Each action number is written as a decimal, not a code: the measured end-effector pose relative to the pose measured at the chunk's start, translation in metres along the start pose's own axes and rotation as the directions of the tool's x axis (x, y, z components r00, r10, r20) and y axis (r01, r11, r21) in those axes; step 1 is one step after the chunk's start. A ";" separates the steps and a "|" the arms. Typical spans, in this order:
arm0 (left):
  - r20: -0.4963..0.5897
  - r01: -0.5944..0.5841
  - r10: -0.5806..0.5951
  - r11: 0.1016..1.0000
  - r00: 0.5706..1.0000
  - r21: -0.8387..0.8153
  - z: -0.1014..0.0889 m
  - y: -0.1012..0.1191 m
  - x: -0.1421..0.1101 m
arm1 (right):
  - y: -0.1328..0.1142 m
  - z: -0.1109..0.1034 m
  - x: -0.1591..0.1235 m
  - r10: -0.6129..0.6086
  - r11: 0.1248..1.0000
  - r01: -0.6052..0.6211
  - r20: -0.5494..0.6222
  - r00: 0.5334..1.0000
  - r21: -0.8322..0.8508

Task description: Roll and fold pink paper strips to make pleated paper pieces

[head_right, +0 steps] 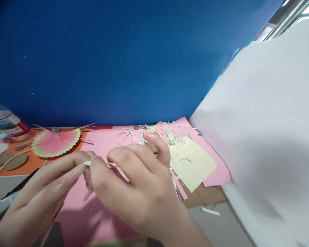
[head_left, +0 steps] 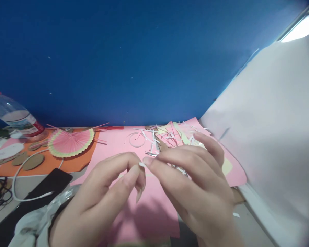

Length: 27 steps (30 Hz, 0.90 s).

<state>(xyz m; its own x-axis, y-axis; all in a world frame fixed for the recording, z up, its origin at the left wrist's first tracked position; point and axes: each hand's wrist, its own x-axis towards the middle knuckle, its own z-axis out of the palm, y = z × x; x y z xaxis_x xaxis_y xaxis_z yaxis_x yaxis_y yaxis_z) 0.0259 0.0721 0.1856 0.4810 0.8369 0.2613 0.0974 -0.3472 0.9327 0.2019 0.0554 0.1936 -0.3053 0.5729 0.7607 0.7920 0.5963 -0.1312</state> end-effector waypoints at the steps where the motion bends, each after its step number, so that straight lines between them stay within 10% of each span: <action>1: 0.012 0.027 -0.026 0.996 1.000 -0.085 0.000 0.000 -0.001 | -0.001 0.001 0.000 -0.036 0.999 0.036 -0.022 0.999 -0.018; 14: -0.068 0.140 -0.173 0.928 0.983 -0.346 0.003 0.006 0.002 | 0.006 0.017 0.004 -0.164 0.982 0.143 -0.175 0.971 -0.126; 27: -0.185 -0.083 0.159 0.929 0.970 0.361 0.005 0.003 0.002 | 0.000 0.010 0.004 -0.059 0.998 0.062 -0.128 0.990 0.021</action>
<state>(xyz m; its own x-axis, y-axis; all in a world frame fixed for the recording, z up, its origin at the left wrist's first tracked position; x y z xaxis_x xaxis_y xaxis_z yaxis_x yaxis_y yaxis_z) 0.0312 0.0708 0.1881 0.3212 0.8347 0.4473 0.3651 -0.5450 0.7548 0.1956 0.0634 0.1902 -0.2810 0.4604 0.8420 0.7603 0.6422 -0.0974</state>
